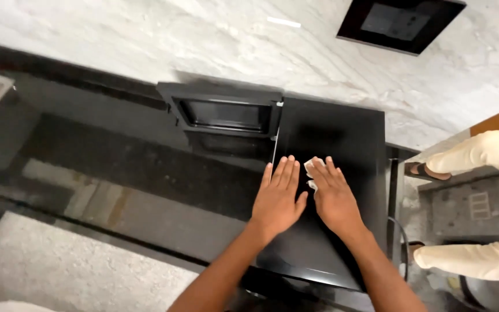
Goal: Wiping down the exterior and interior of a microwave oven and the surrounding countertop.
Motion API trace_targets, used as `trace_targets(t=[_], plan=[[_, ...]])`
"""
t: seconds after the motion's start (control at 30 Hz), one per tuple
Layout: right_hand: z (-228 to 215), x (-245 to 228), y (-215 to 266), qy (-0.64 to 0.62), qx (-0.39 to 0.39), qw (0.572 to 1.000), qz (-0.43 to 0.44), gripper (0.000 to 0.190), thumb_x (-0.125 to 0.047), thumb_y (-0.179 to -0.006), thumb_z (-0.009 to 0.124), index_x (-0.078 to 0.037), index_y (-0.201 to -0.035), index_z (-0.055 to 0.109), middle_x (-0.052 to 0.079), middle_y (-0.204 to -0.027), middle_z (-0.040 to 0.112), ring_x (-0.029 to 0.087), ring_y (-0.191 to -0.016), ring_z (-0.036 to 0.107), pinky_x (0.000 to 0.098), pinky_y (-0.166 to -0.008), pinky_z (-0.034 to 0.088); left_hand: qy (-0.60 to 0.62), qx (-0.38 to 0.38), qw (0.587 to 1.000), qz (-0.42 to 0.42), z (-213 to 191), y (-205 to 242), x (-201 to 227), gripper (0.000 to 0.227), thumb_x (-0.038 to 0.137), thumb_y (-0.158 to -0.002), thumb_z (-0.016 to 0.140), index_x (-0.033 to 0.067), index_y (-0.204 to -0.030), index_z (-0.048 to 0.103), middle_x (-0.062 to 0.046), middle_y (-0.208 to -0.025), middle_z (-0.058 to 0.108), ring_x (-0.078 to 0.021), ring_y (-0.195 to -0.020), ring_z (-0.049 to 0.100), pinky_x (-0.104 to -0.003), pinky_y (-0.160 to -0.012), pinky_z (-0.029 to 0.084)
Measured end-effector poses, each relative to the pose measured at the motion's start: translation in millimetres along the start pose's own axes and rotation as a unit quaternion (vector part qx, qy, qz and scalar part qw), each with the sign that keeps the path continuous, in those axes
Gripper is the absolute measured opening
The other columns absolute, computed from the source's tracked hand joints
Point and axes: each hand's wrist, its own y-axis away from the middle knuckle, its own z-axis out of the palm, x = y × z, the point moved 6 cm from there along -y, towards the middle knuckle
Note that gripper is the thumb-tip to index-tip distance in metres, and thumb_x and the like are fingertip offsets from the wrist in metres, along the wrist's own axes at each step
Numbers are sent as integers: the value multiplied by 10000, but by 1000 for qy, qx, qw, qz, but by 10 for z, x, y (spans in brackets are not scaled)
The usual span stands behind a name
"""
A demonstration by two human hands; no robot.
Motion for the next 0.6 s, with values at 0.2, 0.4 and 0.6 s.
trace_targets(t=[0.2, 0.4, 0.6], plan=[[16, 221, -21, 5, 56, 998, 33, 642, 49, -832, 558, -35, -1465, 500, 202, -1554, 476, 450, -1486, 364, 573, -1161, 329, 6, 1, 1000, 8, 1, 21, -52, 750, 413, -974, 575, -67, -1524, 400, -249, -1610, 394, -348, -1528, 327, -549, -1244, 185], [-14, 186, 34, -22, 79, 996, 36, 594, 44, -856, 562, -26, -1443, 513, 201, -1529, 499, 460, -1480, 375, 572, -1169, 331, 849, 209, 436, -214, 244, 316, -1068, 668, 522, -1058, 520, 45, -1491, 345, -151, -1556, 445, -293, -1471, 391, -471, -1242, 281], [-119, -5, -33, -37, 70, 997, 26, 578, 68, -856, 544, -49, -1422, 546, 205, -1529, 502, 455, -1478, 381, 571, -1186, 327, 844, 308, 375, -230, -506, 309, -1099, 793, 567, -1011, 477, 34, -1573, 307, -225, -1538, 474, -343, -1442, 462, -476, -1207, 370]])
